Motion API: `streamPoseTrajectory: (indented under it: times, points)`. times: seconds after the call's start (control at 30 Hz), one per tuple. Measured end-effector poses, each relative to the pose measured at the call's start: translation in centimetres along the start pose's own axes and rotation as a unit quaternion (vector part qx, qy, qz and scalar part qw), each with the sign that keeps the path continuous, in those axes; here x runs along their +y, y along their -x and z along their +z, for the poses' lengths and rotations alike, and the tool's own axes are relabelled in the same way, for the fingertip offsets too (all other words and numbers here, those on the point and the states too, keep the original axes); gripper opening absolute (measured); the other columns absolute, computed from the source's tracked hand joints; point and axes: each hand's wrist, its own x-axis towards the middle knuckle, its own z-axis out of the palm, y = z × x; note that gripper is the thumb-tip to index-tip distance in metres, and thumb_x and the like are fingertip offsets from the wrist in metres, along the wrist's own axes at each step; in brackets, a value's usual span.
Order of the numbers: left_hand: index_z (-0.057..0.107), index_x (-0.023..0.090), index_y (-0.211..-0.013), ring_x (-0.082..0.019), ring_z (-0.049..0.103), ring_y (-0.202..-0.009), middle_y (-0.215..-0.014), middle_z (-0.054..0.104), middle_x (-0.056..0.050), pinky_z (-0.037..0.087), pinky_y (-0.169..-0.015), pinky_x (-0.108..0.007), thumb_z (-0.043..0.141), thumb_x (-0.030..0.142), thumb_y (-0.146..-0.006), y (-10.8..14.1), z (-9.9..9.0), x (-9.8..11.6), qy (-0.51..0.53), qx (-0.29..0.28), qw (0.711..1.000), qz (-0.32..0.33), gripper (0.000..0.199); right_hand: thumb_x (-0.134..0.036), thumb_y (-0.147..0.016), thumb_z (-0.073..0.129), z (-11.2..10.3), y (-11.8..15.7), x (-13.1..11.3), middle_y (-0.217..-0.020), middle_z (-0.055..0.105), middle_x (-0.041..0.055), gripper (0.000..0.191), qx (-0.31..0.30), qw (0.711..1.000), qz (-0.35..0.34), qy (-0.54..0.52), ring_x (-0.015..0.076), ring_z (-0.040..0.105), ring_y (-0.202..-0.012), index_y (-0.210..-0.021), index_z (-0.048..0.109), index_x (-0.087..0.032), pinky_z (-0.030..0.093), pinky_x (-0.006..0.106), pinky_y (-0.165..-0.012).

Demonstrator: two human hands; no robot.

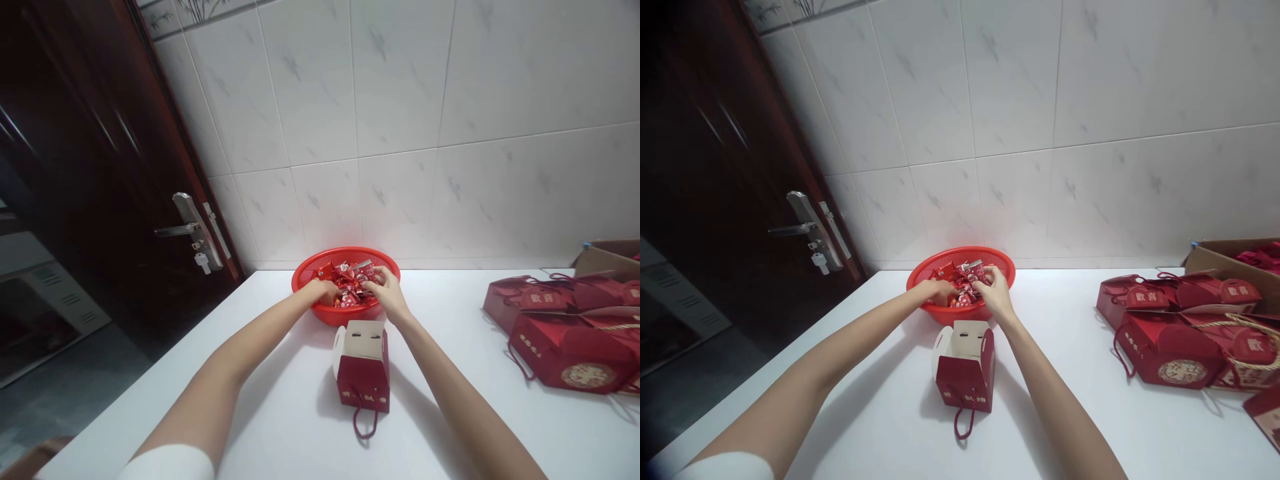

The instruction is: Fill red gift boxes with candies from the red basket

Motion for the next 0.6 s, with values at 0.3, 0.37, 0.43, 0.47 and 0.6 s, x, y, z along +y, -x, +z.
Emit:
streamPoseTrajectory:
  times: [0.3, 0.37, 0.43, 0.47, 0.6]
  points:
    - [0.070, 0.022, -0.073, -0.033, 0.067, -0.083, -0.076, 0.072, -0.008, 0.050, -0.083, -0.042, 0.072, 0.014, -0.051, -0.8, 1.4, -1.1, 0.081, 0.075, 0.992, 0.061, 0.024, -0.027, -0.060, 0.069, 0.0, 0.0, -0.1, -0.084, 0.073, 0.0020, 0.030, -0.004, 1.000, 0.003, 0.009, 0.0232, 0.071, -0.080, -0.087, 0.057, -0.023, 0.057, 0.037, -0.073]
    - [0.072, 0.023, -0.085, -0.033, 0.067, -0.086, -0.084, 0.073, -0.008, 0.050, -0.083, -0.040, 0.075, 0.014, -0.048, -0.6, 1.7, -1.3, 0.108, 0.091, 0.987, 0.080, 0.038, -0.027, -0.060, 0.069, 0.0, 0.0, 0.0, -0.085, 0.074, 0.0024, 0.029, -0.001, 1.000, 0.000, 0.010, 0.0244, 0.071, -0.083, -0.086, 0.056, -0.023, 0.057, 0.038, -0.076]
    - [0.072, 0.023, -0.089, -0.035, 0.067, -0.088, -0.088, 0.073, -0.009, 0.050, -0.083, -0.041, 0.076, 0.013, -0.047, -0.6, 1.8, -1.3, 0.129, 0.109, 0.981, 0.090, 0.044, -0.027, -0.060, 0.069, -0.1, -0.1, 0.1, -0.086, 0.074, 0.0029, 0.028, -0.001, 1.000, -0.004, 0.012, 0.0252, 0.071, -0.086, -0.085, 0.057, -0.023, 0.058, 0.039, -0.077]
    - [0.072, 0.023, -0.088, -0.035, 0.067, -0.088, -0.087, 0.073, -0.010, 0.050, -0.083, -0.041, 0.076, 0.012, -0.046, -0.6, 1.9, -1.2, 0.139, 0.117, 0.979, 0.092, 0.043, -0.027, -0.060, 0.069, -0.1, -0.1, 0.1, -0.086, 0.074, 0.0032, 0.028, -0.003, 1.000, -0.004, 0.015, 0.0255, 0.071, -0.086, -0.085, 0.058, -0.023, 0.058, 0.039, -0.077]
    - [0.071, 0.023, -0.080, -0.035, 0.066, -0.085, -0.079, 0.071, -0.008, 0.050, -0.082, -0.042, 0.074, 0.008, -0.046, -0.7, 1.9, -1.0, 0.174, 0.139, 0.969, 0.110, 0.036, -0.028, -0.061, 0.071, -0.3, -0.1, 0.1, -0.085, 0.074, 0.0045, 0.028, -0.017, 1.000, -0.005, 0.024, 0.0262, 0.071, -0.086, -0.086, 0.060, -0.022, 0.058, 0.040, -0.075]
